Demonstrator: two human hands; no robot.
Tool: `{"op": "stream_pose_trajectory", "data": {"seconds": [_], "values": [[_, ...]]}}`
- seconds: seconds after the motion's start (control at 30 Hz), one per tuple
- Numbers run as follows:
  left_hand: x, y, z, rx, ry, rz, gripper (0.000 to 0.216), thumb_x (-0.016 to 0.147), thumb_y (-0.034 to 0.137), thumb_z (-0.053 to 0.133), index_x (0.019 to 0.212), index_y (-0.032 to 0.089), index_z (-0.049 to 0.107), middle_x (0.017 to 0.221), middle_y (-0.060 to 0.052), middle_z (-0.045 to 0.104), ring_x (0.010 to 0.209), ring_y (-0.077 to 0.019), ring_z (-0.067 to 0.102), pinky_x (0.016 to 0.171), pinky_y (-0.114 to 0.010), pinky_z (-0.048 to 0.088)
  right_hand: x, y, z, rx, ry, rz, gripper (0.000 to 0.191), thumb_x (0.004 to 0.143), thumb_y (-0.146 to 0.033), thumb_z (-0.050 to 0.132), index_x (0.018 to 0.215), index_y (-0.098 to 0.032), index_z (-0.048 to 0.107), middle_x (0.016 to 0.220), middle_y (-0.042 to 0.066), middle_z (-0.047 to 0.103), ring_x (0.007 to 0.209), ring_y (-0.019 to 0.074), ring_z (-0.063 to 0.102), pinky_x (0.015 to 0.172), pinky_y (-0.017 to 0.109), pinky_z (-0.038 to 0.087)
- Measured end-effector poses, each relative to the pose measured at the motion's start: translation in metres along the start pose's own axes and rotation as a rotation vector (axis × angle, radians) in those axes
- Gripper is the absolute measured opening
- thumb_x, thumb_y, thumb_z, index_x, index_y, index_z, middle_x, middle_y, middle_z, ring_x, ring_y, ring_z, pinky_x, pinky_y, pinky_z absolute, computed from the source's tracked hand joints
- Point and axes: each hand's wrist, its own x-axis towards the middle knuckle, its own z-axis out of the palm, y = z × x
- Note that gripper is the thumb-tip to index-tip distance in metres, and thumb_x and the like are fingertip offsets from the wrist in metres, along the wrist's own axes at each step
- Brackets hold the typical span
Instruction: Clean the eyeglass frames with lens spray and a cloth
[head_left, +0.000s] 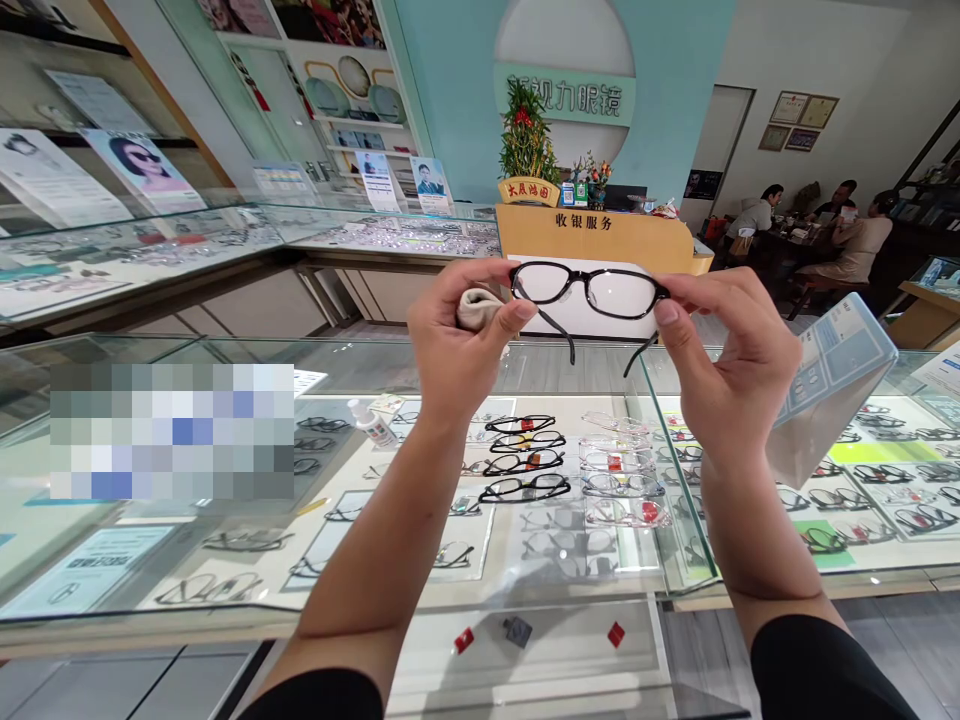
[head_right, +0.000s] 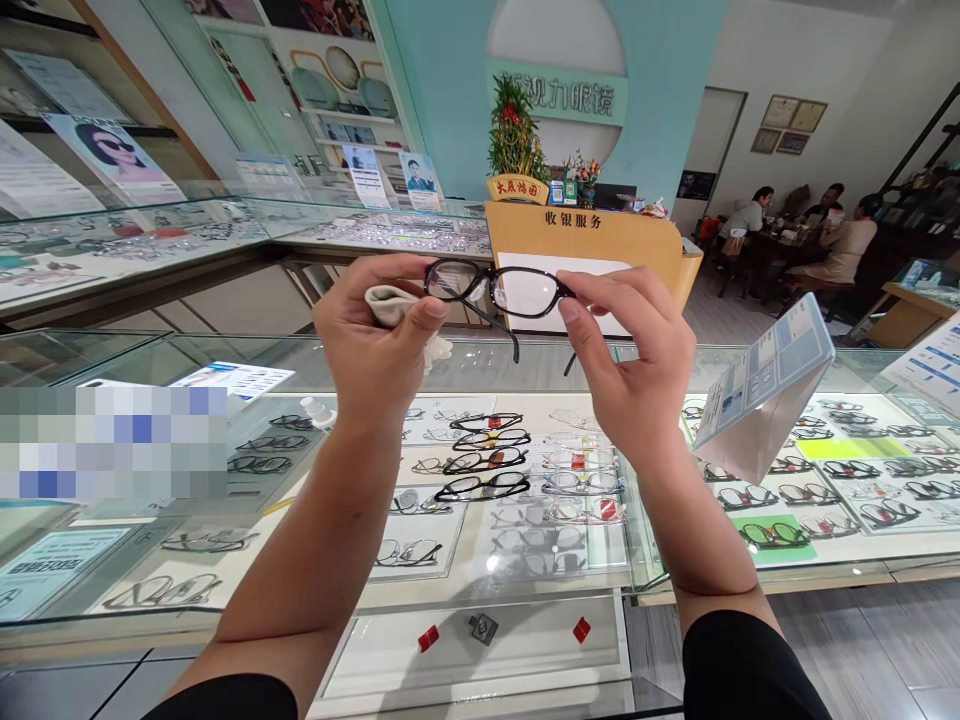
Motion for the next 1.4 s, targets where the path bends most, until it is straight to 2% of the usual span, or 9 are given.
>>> {"op": "stream_pose_trajectory", "data": {"seconds": [0.1, 0.23, 0.47, 0.63, 0.9, 1.2, 1.4], "values": [[-0.001, 0.007, 0.001, 0.019, 0.040, 0.026, 0.046, 0.080, 0.068, 0.092, 0.104, 0.031, 0.080, 0.086, -0.002, 0.069, 0.074, -0.0191, 0.062, 0.065, -0.037, 0.048, 0.000, 0.005, 0.002, 0.069, 0.003, 0.034, 0.017, 0.106, -0.026, 0.068, 0.113, -0.030, 0.084, 0.099, 0.004, 0.078, 0.095, 0.0224, 0.073, 0.086, 0.044, 0.065], [-0.003, 0.018, 0.002, 0.071, 0.098, 0.070, 0.043, 0.080, 0.064, 0.094, 0.103, 0.031, 0.078, 0.087, -0.002, 0.066, 0.073, -0.0182, 0.058, 0.065, -0.037, 0.045, 0.000, 0.012, 0.005, 0.134, -0.064, 0.099, 0.021, 0.109, -0.032, 0.065, 0.121, -0.032, 0.083, 0.106, 0.004, 0.078, 0.101, 0.0213, 0.074, 0.089, 0.042, 0.064], [-0.007, 0.024, 0.002, 0.098, 0.099, 0.060, 0.040, 0.082, 0.061, 0.094, 0.103, 0.032, 0.075, 0.090, -0.002, 0.065, 0.076, -0.0187, 0.058, 0.066, -0.037, 0.046, -0.002, 0.010, 0.004, 0.078, -0.119, 0.189, 0.028, 0.100, -0.040, 0.077, 0.127, -0.032, 0.079, 0.115, 0.004, 0.079, 0.101, 0.0209, 0.073, 0.091, 0.042, 0.062], [-0.009, 0.025, 0.002, 0.066, 0.090, 0.032, 0.044, 0.080, 0.064, 0.094, 0.104, 0.032, 0.076, 0.094, -0.002, 0.065, 0.080, -0.0191, 0.062, 0.067, -0.036, 0.049, -0.003, 0.012, 0.005, 0.065, -0.116, 0.186, 0.026, 0.101, -0.040, 0.076, 0.125, -0.031, 0.079, 0.113, 0.004, 0.080, 0.100, 0.0201, 0.074, 0.089, 0.039, 0.062], [-0.012, 0.035, 0.008, 0.183, 0.160, 0.059, 0.047, 0.080, 0.069, 0.091, 0.108, 0.034, 0.077, 0.096, -0.005, 0.066, 0.083, -0.0232, 0.064, 0.070, -0.040, 0.056, -0.003, 0.017, 0.007, 0.059, -0.146, 0.179, 0.028, 0.103, -0.044, 0.073, 0.127, -0.031, 0.079, 0.115, 0.004, 0.080, 0.102, 0.0199, 0.075, 0.088, 0.038, 0.063], [-0.013, 0.027, 0.004, 0.130, 0.118, 0.002, 0.049, 0.081, 0.069, 0.091, 0.112, 0.034, 0.076, 0.102, -0.005, 0.067, 0.094, -0.0253, 0.068, 0.073, -0.040, 0.057, -0.005, 0.016, 0.008, 0.084, -0.134, 0.195, 0.028, 0.103, -0.043, 0.073, 0.128, -0.032, 0.078, 0.117, 0.005, 0.078, 0.105, 0.0209, 0.075, 0.089, 0.039, 0.063], [-0.013, 0.029, 0.008, 0.142, 0.127, 0.049, 0.044, 0.085, 0.067, 0.089, 0.113, 0.035, 0.076, 0.101, -0.005, 0.070, 0.086, -0.0226, 0.068, 0.070, -0.039, 0.056, -0.007, 0.014, 0.010, 0.087, -0.106, 0.176, 0.029, 0.103, -0.043, 0.072, 0.130, -0.032, 0.076, 0.116, 0.005, 0.076, 0.108, 0.0219, 0.075, 0.090, 0.040, 0.064]]}}
